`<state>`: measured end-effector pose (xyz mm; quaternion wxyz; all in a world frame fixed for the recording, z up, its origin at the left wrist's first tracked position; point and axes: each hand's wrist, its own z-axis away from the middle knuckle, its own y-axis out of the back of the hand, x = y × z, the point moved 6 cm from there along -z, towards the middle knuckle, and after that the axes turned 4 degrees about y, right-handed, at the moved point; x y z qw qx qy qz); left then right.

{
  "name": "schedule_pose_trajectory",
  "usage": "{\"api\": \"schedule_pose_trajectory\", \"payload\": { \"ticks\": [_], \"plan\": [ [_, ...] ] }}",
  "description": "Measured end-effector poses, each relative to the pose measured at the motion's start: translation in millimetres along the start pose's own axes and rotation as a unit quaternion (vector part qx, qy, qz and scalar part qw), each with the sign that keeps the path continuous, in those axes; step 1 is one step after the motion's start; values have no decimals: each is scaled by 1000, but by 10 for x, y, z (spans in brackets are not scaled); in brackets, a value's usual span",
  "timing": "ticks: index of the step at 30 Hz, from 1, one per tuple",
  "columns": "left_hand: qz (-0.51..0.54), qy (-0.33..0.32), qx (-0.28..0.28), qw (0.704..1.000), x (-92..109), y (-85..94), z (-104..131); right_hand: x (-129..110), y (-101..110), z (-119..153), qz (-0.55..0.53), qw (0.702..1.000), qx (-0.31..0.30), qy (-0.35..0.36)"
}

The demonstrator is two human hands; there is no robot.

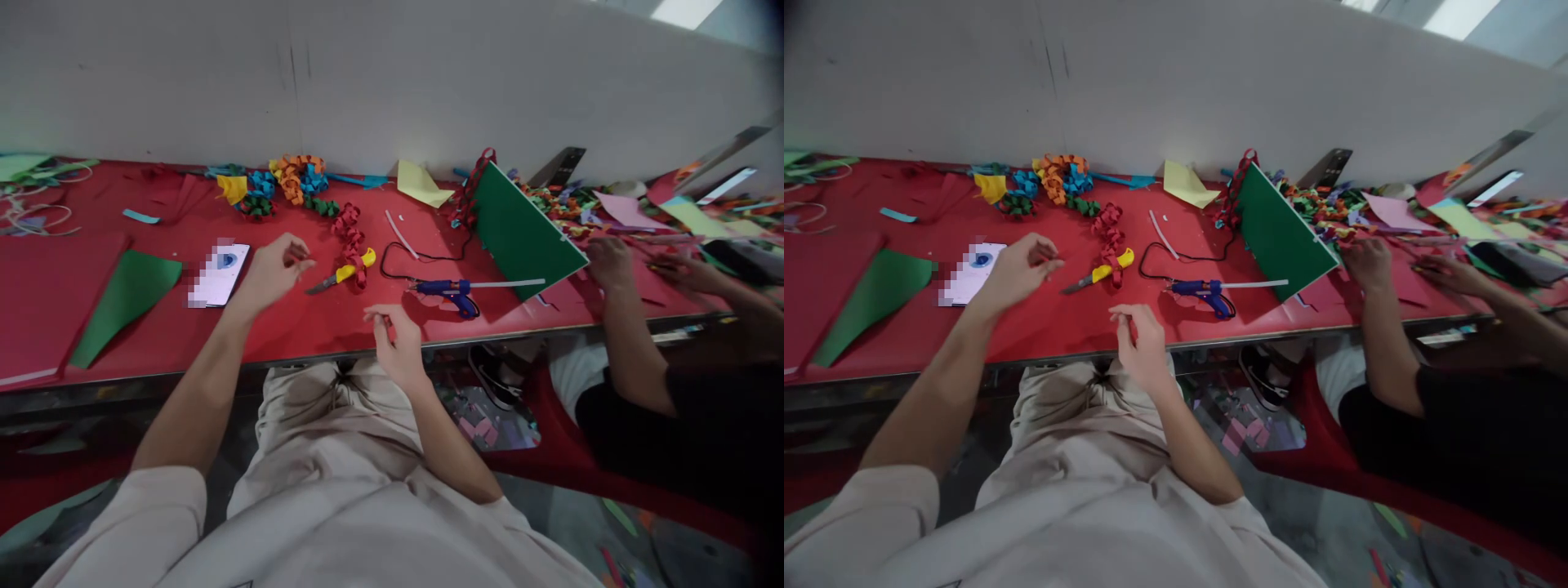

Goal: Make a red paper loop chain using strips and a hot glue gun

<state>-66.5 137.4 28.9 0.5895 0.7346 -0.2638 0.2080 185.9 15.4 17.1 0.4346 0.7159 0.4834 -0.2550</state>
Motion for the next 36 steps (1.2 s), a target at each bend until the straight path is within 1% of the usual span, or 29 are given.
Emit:
{"api": "schedule_pose_trajectory", "payload": {
  "ticks": [1, 2, 3, 4, 5, 6, 7, 9, 10, 11, 13, 16, 18, 21, 23, 25, 27, 28, 30, 32, 33, 36],
  "plan": [
    [133, -36, -6, 990, 145, 0, 170, 16, -23, 5, -49, 998, -21, -30],
    [174, -57, -24, 983, 287, -37, 352, 23, -69, 1, -100, 992, -44, -59],
    [197, -70, -26, 978, 419, -74, 537, 24, -125, -11, -149, 983, -58, -88],
    [241, -80, -30, 967, 537, -116, 714, 25, -178, -29, -191, 973, -59, -115],
    [275, -76, -30, 958, 624, -163, 872, 27, -222, -52, -224, 963, -50, -140],
    [299, -62, -36, 952, 679, -215, 1005, 33, -257, -75, -247, 955, -37, -160],
    [317, -49, -27, 947, 708, -239, 1112, 42, -286, -94, -263, 948, -25, -178],
    [325, -34, -7, 945, 714, -236, 1256, 66, -330, -118, -286, 936, -22, -202],
    [315, -37, -3, 949, 710, -213, 1298, 83, -346, -123, -296, 931, -28, -211],
    [296, -51, -8, 954, 716, -187, 1326, 105, -359, -123, -307, 925, -34, -221],
    [249, -110, -36, 961, 766, -140, 1357, 158, -381, -119, -338, 909, -48, -240],
    [211, -203, -73, 953, 855, -116, 1378, 230, -424, -126, -375, 886, -72, -264],
    [219, -224, -83, 946, 867, -144, 1373, 266, -472, -138, -388, 873, -101, -279],
    [259, -218, -77, 938, 825, -209, 1362, 304, -562, -151, -407, 850, -157, -296],
    [274, -190, -76, 940, 768, -268, 1358, 331, -593, -166, -403, 848, -177, -295],
    [268, -144, -93, 948, 702, -350, 1357, 353, -586, -190, -384, 859, -178, -288],
    [240, -96, -102, 961, 633, -420, 1360, 346, -546, -217, -377, 868, -162, -280],
    [219, -76, -92, 968, 599, -436, 1360, 324, -522, -227, -381, 869, -155, -276],
    [171, -50, -44, 983, 539, -424, 1355, 245, -478, -229, -401, 862, -153, -271],
    [131, -46, -4, 990, 511, -401, 1352, 133, -440, -212, -424, 850, -166, -266],
    [119, -53, 4, 991, 512, -395, 1350, 75, -419, -201, -435, 843, -172, -265],
    [110, -99, 0, 989, 551, -378, 1352, -54, -328, -178, -458, 832, -165, -267]
  ]
}}
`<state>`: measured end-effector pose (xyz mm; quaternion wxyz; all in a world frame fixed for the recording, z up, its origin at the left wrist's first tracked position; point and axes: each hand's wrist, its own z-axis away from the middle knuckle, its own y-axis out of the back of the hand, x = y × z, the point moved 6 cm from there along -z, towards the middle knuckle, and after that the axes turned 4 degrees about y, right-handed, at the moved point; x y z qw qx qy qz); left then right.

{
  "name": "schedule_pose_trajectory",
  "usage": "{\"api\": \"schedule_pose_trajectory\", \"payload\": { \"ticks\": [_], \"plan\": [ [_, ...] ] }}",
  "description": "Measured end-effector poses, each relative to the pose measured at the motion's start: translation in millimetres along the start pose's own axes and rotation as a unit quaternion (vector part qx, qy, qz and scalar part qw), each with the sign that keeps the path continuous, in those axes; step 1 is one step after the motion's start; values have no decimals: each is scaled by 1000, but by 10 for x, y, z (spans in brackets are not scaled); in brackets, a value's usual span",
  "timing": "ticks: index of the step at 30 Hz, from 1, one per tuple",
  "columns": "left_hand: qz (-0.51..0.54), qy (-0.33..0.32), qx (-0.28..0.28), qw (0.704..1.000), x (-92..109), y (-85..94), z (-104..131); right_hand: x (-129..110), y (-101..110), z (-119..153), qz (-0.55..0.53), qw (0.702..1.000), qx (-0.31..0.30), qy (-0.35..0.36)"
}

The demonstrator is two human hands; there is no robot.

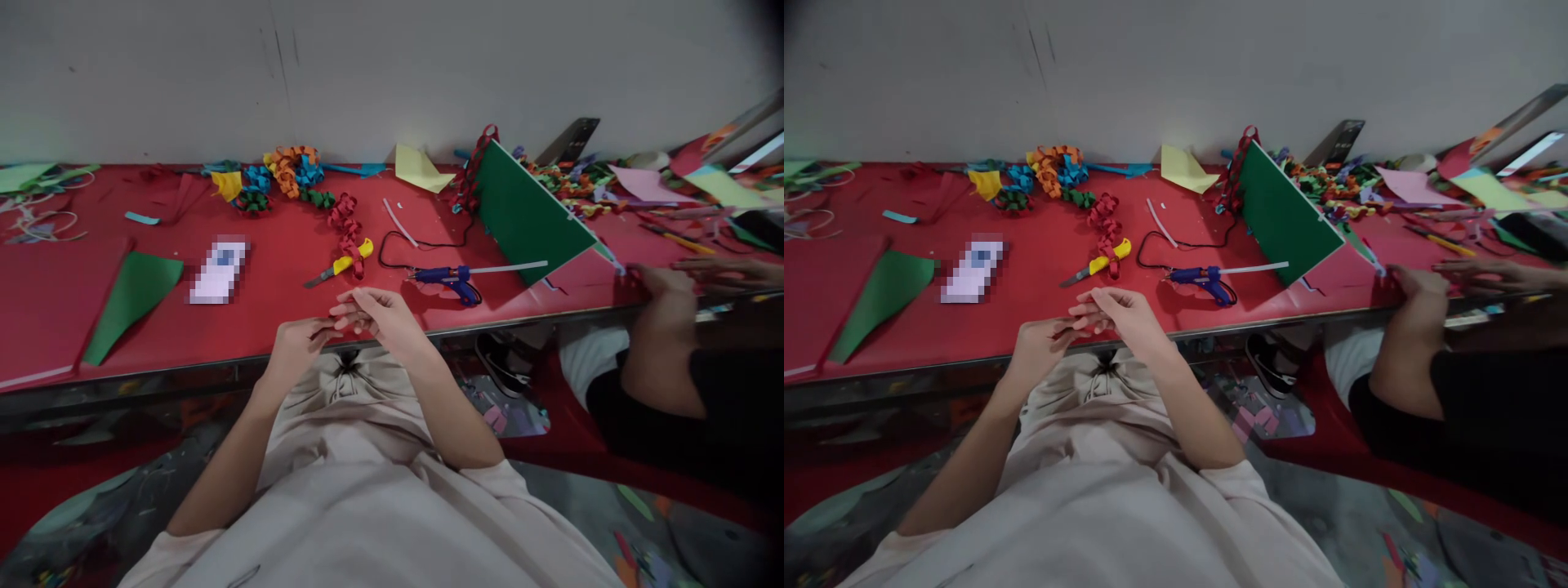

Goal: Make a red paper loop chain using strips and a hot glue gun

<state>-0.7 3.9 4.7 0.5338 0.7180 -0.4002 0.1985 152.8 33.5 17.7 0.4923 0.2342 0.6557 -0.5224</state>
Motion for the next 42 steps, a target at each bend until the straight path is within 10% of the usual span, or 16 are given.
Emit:
{"api": "schedule_pose_trajectory", "payload": {
  "ticks": [5, 11, 16, 26, 36, 42],
  "plan": [
    [-32, -62, -4, 998, 57, 41, -13, -79, 22, 122, -73, 997, 23, -25],
    [-32, 0, 134, 990, 61, 186, -107, 222, -130, 273, -111, 990, -13, -91],
    [129, 129, 85, 980, -25, 102, -127, 461, -218, 326, -100, 991, -12, -91],
    [82, 60, 61, 993, 100, 147, -80, 339, -214, 427, -67, 993, -18, -97],
    [433, 198, -10, 879, 26, -89, 9, 412, -112, 279, 62, 997, 6, -38],
    [318, 108, 62, 940, 132, -29, 118, 351, -48, 239, -6, 996, -36, -81]
  ]
}}
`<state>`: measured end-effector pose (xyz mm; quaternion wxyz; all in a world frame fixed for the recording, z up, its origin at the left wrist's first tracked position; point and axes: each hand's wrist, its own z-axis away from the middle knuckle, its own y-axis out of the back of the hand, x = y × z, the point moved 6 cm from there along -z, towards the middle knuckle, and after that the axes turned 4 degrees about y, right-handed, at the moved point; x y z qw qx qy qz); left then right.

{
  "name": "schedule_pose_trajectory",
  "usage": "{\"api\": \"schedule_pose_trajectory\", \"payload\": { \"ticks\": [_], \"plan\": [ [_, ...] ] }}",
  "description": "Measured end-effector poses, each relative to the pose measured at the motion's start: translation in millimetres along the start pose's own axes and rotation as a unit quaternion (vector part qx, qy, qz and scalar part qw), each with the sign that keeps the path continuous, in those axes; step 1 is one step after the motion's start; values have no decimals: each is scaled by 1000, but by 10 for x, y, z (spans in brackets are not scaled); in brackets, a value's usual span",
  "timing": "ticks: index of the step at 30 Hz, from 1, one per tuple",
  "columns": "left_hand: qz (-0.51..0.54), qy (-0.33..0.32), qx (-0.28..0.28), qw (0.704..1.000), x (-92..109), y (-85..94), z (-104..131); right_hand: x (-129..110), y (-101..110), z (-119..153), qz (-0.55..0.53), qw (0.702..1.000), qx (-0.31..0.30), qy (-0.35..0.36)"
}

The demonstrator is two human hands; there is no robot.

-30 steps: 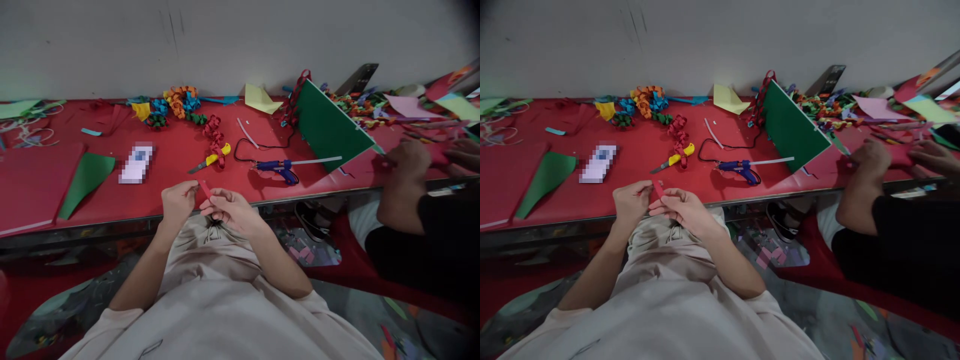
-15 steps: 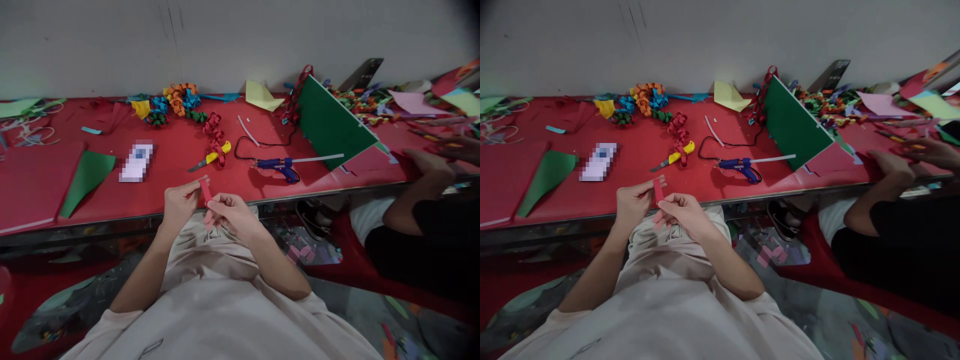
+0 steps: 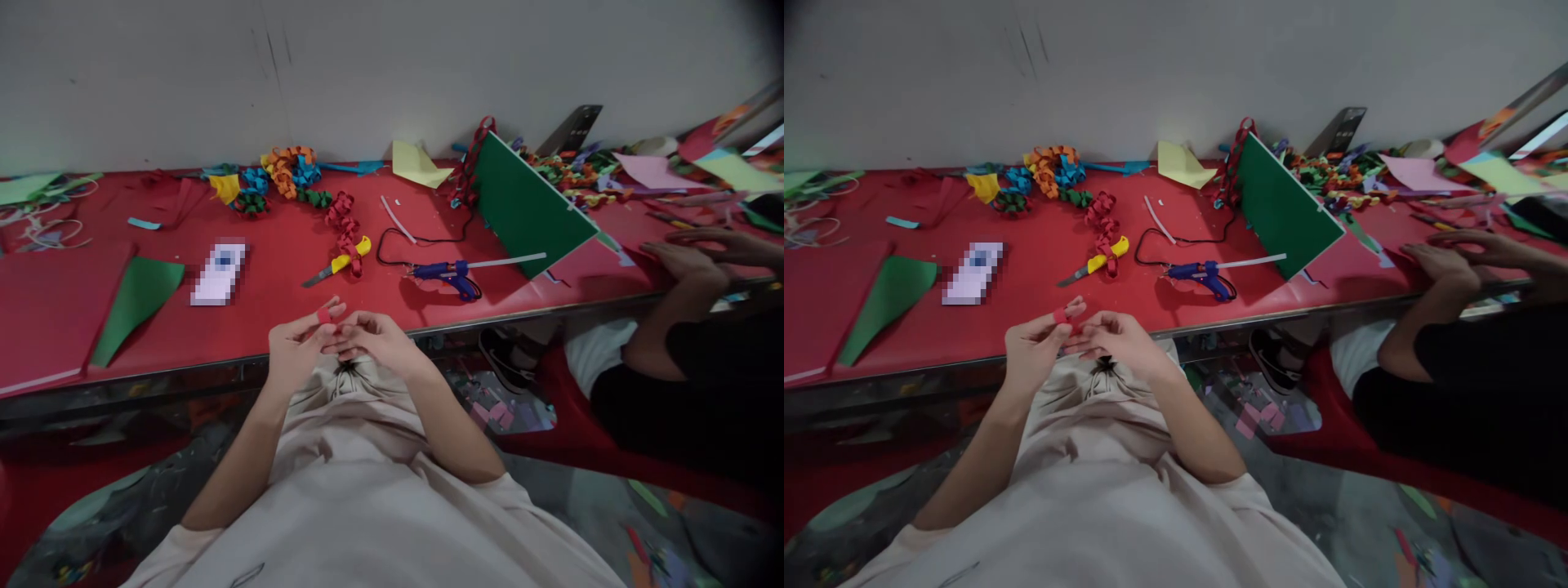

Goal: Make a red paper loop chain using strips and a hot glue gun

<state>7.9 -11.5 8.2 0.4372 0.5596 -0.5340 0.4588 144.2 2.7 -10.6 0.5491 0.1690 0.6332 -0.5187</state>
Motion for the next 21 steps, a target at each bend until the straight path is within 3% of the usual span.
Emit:
{"api": "schedule_pose_trajectory", "payload": {
  "ticks": [3, 5, 8, 11, 13, 15, 18, 21],
  "plan": [
    [-106, -115, -48, 986, 148, 26, 14, -32, 49, -5, -33, 999, 3, -14],
    [-181, -202, -62, 961, 255, 78, 8, -17, 57, -7, -35, 999, 1, -28],
    [-291, -329, -22, 898, 398, 171, 11, 56, 8, 19, -51, 997, -27, -60],
    [-342, -386, 21, 856, 458, 190, 42, 122, -50, 69, -76, 993, -46, -77],
    [-324, -369, 46, 870, 461, 189, 55, 150, -87, 90, -100, 990, -56, -84],
    [-267, -299, 50, 915, 423, 187, 39, 177, -118, 93, -128, 984, -61, -105],
    [-158, -166, -33, 973, 327, 104, 8, 207, -127, 77, -159, 975, -43, -151],
    [-58, -100, -136, 984, 326, 4, 43, 155, -147, 59, -168, 973, -45, -154]
  ]
}}
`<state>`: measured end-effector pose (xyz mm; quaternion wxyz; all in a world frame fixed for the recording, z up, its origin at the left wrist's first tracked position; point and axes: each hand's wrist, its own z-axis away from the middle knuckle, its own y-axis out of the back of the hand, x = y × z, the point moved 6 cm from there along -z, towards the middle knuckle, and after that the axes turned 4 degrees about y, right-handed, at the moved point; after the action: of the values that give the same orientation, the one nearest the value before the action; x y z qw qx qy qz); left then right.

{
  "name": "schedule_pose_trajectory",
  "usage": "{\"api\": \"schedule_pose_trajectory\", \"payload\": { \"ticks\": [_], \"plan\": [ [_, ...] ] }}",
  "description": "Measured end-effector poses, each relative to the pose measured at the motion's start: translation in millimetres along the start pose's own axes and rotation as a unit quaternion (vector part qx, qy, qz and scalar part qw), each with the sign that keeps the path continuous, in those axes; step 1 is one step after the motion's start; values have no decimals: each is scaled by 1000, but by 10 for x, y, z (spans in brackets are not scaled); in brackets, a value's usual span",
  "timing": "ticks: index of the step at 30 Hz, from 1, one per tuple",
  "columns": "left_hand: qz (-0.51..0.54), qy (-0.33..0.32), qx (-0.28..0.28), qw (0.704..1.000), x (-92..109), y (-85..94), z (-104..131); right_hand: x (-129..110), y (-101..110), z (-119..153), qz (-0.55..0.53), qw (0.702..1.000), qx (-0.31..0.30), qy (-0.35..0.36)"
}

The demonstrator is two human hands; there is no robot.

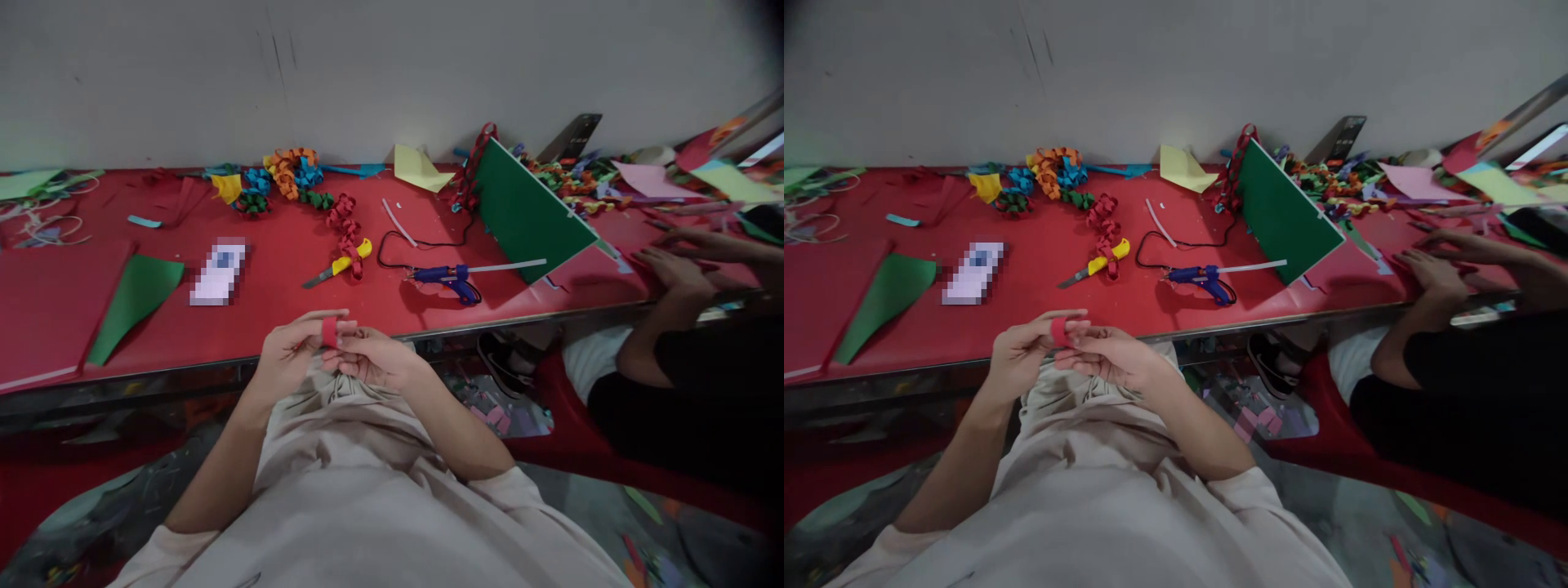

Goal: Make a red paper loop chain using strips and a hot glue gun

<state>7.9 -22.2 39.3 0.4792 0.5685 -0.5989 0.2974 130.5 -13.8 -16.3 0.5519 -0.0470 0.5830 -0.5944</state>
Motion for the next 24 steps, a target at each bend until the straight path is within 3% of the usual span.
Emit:
{"api": "schedule_pose_trajectory", "payload": {
  "ticks": [2, 4, 8, 11, 15, 20, 21, 22, 24],
  "plan": [
    [49, -9, -12, 999, 52, -16, 24, -52, -51, 7, 16, 999, -21, 18],
    [34, -41, 9, 999, 104, -10, 54, -104, -76, 9, 34, 998, -25, 41],
    [-84, -91, 33, 992, 116, -46, 93, -266, -15, -2, 88, 990, 31, 106],
    [-196, -94, 39, 975, 57, -74, 84, -467, 24, 31, 191, 960, 79, 190],
    [-296, -63, 84, 949, -58, -40, 61, -598, -91, 177, 360, 880, 111, 290],
    [-284, -42, 111, 952, -237, 34, 47, -432, -451, 422, 647, 668, 109, 351],
    [-269, -37, 103, 957, -270, 42, 41, -400, -485, 449, 674, 642, 107, 351],
    [-248, -31, 90, 964, -297, 45, 36, -388, -487, 466, 681, 634, 108, 350],
    [-190, -9, 60, 980, -330, 37, 25, -408, -404, 464, 638, 679, 112, 347]
  ]
}}
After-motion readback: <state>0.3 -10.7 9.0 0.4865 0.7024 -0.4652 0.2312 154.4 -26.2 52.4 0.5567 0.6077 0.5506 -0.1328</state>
